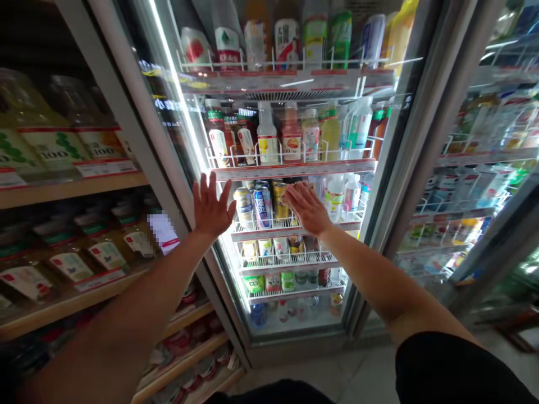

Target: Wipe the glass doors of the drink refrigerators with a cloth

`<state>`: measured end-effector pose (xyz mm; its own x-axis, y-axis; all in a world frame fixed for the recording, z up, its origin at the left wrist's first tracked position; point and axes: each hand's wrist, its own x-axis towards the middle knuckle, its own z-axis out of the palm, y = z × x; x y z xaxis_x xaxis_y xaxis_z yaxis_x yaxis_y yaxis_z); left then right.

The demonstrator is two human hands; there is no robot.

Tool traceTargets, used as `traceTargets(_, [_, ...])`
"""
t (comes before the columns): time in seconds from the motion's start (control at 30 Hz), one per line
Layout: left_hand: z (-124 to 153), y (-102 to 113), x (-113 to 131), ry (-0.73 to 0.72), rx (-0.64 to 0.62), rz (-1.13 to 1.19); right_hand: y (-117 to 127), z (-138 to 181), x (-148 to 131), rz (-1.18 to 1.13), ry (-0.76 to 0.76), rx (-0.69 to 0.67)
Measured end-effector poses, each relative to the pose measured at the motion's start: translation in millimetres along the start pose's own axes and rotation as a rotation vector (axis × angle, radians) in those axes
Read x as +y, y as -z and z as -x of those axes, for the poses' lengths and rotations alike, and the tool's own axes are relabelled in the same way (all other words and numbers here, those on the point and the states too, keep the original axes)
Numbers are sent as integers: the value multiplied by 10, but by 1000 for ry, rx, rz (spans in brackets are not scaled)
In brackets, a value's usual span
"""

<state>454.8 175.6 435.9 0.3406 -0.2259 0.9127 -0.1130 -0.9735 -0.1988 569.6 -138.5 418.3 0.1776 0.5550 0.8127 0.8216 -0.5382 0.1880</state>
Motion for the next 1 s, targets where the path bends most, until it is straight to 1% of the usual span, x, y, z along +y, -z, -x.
traceTargets(0.07, [264,-60,53,-74,6,-21,52,-70,44,18,55,6])
traceTargets(0.17, [565,-200,89,-29,33,-50,99,-223,80,51,12,144])
traceTargets(0.23, [648,-292,80,-1,59,-62,14,-214,-2,54,-24,235])
traceTargets(0.3, [662,-357,57,2,76,-74,-137,-114,-144,19,18,239])
traceTargets(0.37, [655,-389,35,3,80,-82,-257,-30,-280,-44,148,113])
traceTargets(0.43, [652,-397,22,12,76,-73,-276,-64,-361,-73,220,36])
traceTargets(0.5, [657,-393,21,18,68,-50,-223,-215,-393,-68,202,58])
traceTargets(0.57, [663,-384,27,24,61,-29,-189,-373,-418,-52,132,116])
traceTargets(0.63, [664,-375,34,28,53,-24,-243,-421,-482,-46,115,144])
traceTargets(0.67, [662,-371,37,30,50,-27,-302,-392,-530,-52,160,135])
traceTargets(0.7, [658,-368,40,29,51,-29,-371,-338,-585,-64,239,107])
traceTargets(0.77, [651,-364,42,20,63,-29,-495,-221,-683,-91,424,18])
traceTargets(0.8, [648,-363,43,12,71,-31,-530,-190,-715,-99,492,-26])
traceTargets(0.83, [646,-363,42,4,77,-36,-541,-192,-731,-100,524,-57])
traceTargets(0.9, [647,-365,41,0,82,-50,-502,-284,-728,-90,481,-57])
traceTargets(1.0, [652,-373,38,13,82,-42,-438,-464,-715,-99,320,44])
